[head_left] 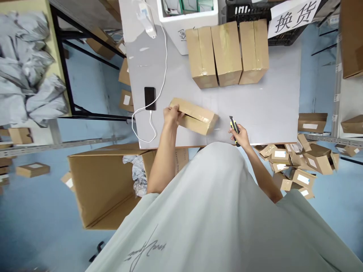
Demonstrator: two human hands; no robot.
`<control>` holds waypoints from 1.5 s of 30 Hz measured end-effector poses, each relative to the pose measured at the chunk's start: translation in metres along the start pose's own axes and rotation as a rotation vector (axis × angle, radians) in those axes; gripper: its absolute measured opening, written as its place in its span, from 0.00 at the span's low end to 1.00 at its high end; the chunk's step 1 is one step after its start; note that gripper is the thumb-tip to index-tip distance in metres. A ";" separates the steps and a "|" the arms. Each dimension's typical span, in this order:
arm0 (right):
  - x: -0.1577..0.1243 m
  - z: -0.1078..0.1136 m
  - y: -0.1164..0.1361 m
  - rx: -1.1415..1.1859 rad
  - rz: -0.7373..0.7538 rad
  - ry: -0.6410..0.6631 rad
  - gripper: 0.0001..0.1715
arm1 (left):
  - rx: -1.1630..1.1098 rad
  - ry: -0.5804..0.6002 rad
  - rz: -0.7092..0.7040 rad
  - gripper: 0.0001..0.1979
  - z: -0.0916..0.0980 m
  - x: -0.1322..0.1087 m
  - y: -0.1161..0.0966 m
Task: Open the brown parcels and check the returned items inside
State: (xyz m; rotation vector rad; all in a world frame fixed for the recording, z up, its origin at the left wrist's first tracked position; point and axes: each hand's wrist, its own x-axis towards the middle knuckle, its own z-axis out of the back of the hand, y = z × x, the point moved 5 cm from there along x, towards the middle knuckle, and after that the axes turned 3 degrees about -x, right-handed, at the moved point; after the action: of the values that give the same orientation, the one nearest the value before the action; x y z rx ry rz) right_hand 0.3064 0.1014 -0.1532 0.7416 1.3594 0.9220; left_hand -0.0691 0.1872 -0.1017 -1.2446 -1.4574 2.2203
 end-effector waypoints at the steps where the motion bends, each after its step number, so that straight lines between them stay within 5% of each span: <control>1: -0.002 -0.002 -0.004 0.007 -0.014 -0.002 0.34 | -0.099 -0.003 0.101 0.07 0.004 -0.005 0.006; 4: -0.005 -0.006 -0.011 0.022 -0.038 -0.001 0.35 | -0.329 0.001 0.325 0.06 0.003 -0.035 0.026; 9: 0.002 -0.002 -0.011 0.041 -0.020 -0.022 0.39 | -0.456 0.043 0.438 0.12 -0.021 -0.081 0.049; 15: 0.014 0.012 -0.004 0.055 0.016 -0.044 0.42 | -0.386 -0.012 0.374 0.10 -0.023 -0.079 0.051; 19: 0.019 0.017 0.002 0.106 0.033 -0.051 0.40 | -0.271 -0.014 0.274 0.09 -0.008 -0.079 0.039; 21: 0.020 0.019 0.004 0.135 0.042 -0.060 0.39 | -0.190 0.070 0.209 0.04 -0.004 -0.087 0.031; 23: 0.021 0.020 0.004 0.151 0.042 -0.060 0.38 | -0.064 0.232 0.083 0.12 -0.009 -0.095 0.019; 27: 0.024 0.021 0.002 0.136 0.022 -0.045 0.38 | 0.450 0.520 -0.423 0.46 -0.058 -0.091 -0.003; 30: 0.027 0.018 0.002 0.121 0.015 -0.024 0.38 | 0.806 0.594 -0.705 0.58 -0.110 -0.062 0.000; 34: 0.027 0.013 0.003 0.134 0.031 0.004 0.39 | 1.085 0.673 -0.720 0.59 -0.143 -0.028 0.018; 45: 0.023 -0.010 0.003 0.071 0.085 0.084 0.35 | 1.170 0.967 -0.822 0.39 -0.121 -0.049 0.036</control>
State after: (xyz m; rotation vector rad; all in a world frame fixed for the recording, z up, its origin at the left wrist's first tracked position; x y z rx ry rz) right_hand 0.2953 0.1219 -0.1627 0.8284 1.4492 0.9853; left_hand 0.0603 0.2213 -0.1241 -0.7869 -0.0905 1.1436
